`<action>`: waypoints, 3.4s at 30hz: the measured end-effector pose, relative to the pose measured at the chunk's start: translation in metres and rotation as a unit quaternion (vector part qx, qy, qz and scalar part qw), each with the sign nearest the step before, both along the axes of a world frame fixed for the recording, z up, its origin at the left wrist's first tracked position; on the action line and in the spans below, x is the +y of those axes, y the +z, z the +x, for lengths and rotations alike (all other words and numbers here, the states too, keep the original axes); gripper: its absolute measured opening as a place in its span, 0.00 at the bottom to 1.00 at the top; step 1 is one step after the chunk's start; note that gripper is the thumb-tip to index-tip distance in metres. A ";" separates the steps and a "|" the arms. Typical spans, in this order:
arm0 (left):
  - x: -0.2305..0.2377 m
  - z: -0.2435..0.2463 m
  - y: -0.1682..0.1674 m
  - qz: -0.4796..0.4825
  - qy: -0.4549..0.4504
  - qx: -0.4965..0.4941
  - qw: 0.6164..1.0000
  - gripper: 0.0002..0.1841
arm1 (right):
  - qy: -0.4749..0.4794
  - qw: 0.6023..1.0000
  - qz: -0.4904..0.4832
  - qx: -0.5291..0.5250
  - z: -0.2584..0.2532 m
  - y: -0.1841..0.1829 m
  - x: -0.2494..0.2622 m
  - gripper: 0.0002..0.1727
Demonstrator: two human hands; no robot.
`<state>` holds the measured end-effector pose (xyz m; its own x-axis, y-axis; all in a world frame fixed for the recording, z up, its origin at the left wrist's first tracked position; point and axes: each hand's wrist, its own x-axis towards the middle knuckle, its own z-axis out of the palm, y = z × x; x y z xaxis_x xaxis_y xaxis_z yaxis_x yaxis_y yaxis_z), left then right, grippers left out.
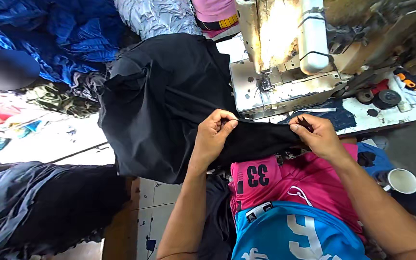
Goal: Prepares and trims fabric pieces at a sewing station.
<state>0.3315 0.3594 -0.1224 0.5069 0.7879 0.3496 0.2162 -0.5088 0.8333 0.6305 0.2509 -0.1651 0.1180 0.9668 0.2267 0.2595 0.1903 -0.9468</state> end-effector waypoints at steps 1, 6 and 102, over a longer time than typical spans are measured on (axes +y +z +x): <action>-0.002 0.000 0.006 -0.016 0.010 0.004 1.000 0.08 | 0.001 0.999 0.001 0.054 -0.003 -0.001 0.005 0.06; -0.013 -0.005 0.021 0.078 0.043 0.107 0.990 0.15 | 0.029 0.993 0.036 0.107 -0.014 -0.001 0.014 0.08; 0.035 -0.028 0.105 0.182 0.026 -0.124 0.975 0.17 | 0.430 0.864 0.155 0.211 -0.007 0.025 -0.006 0.14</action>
<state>0.3034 0.3940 -0.0174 0.3344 0.6113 0.7173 0.0645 -0.7741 0.6298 0.6231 0.2446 -0.1404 -0.4784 0.6384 0.6030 -0.4596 0.4031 -0.7914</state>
